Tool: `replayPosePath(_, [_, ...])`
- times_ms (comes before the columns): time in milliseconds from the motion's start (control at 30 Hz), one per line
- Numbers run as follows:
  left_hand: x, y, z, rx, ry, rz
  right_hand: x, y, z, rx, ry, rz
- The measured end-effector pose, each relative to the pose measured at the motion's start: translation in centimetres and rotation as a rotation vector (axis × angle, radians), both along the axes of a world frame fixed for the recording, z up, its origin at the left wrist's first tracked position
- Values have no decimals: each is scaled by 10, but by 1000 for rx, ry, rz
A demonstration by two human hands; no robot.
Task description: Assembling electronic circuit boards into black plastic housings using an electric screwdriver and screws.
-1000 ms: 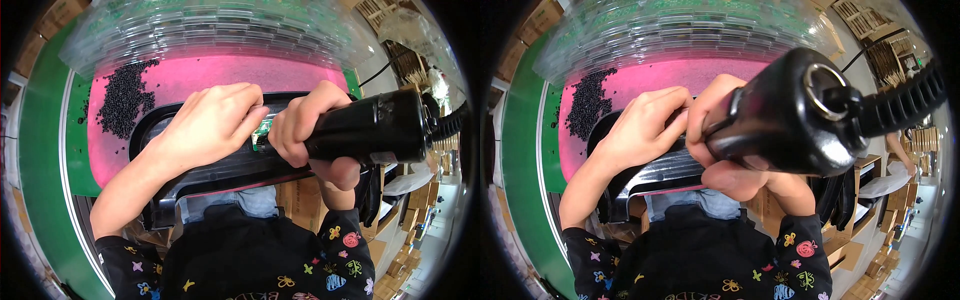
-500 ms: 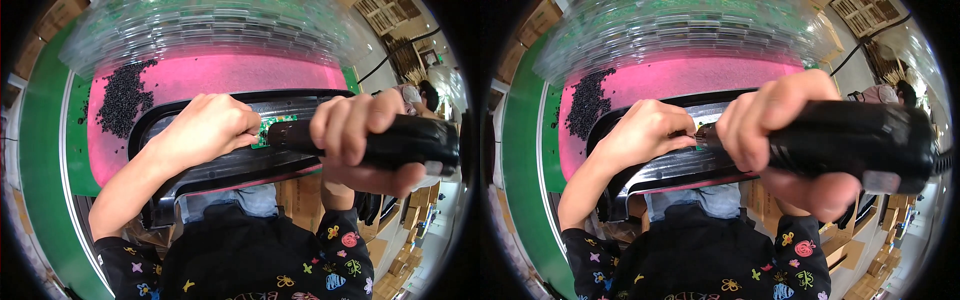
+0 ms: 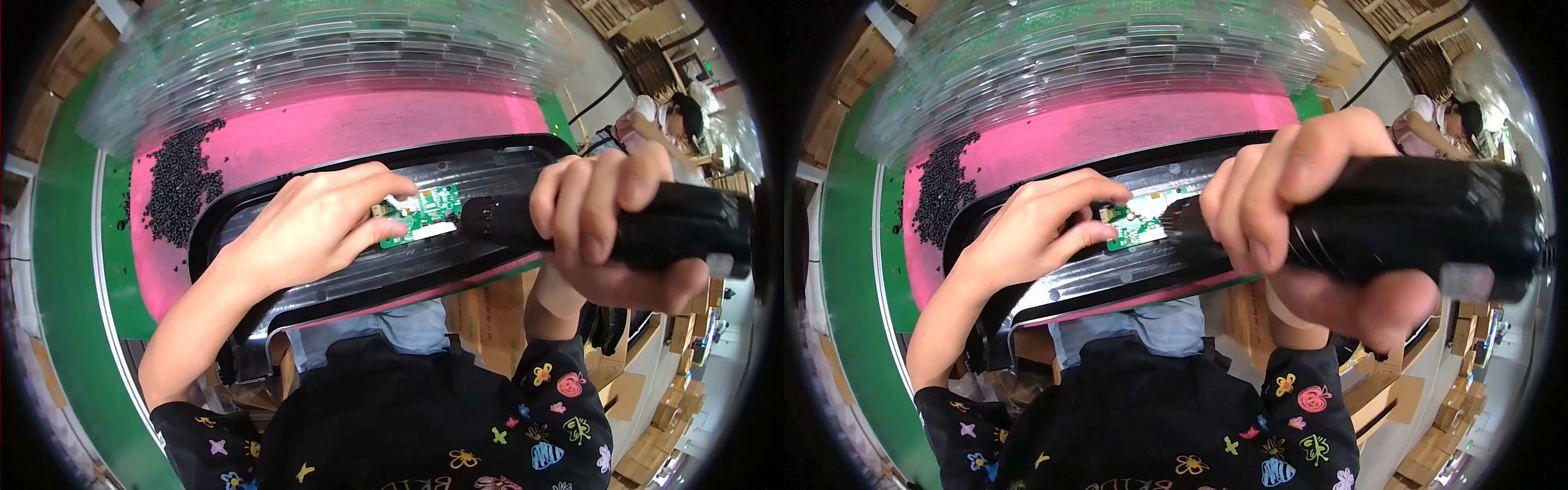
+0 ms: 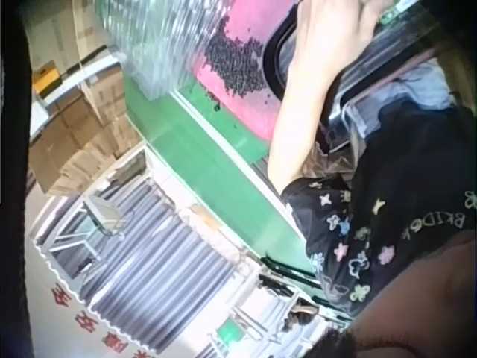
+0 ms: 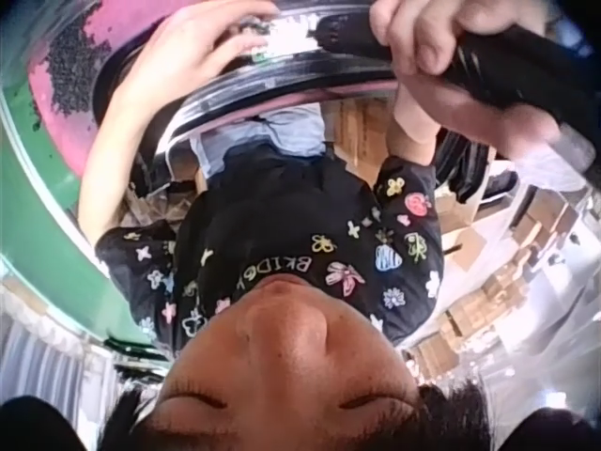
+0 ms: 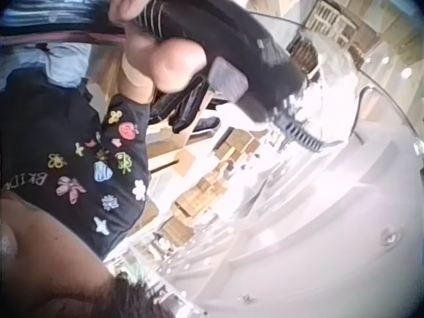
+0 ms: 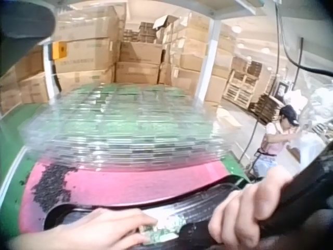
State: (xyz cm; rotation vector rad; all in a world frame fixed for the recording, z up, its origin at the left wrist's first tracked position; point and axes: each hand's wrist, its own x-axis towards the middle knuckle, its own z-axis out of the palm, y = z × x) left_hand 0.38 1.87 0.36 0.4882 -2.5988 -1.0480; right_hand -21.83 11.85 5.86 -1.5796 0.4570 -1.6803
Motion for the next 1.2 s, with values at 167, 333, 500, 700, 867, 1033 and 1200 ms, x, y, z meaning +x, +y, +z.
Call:
replayPosePath(167, [1,3,-5,-145,-189,32,-13,4,-25,167,-61,-162])
replayPosePath(333, [-2,6,2,-131,-279,50,-11,4,-31,195,-104,-234])
replayPosePath(500, [-1,5,-1,-161,-263,46,-11,3,-34,228,-58,-217])
replayPosePath(700, [-2,6,1,-191,-254,20,-1,-4,-32,253,22,-220])
replayPosePath(867, [0,5,1,-238,-249,19,4,-8,-32,228,137,-272])
replayPosePath(1033, [14,-9,30,-113,-111,53,-17,-16,-33,350,-112,-149])
replayPosePath(1200, [65,0,63,-80,-5,424,-57,-24,-23,720,-696,-307])
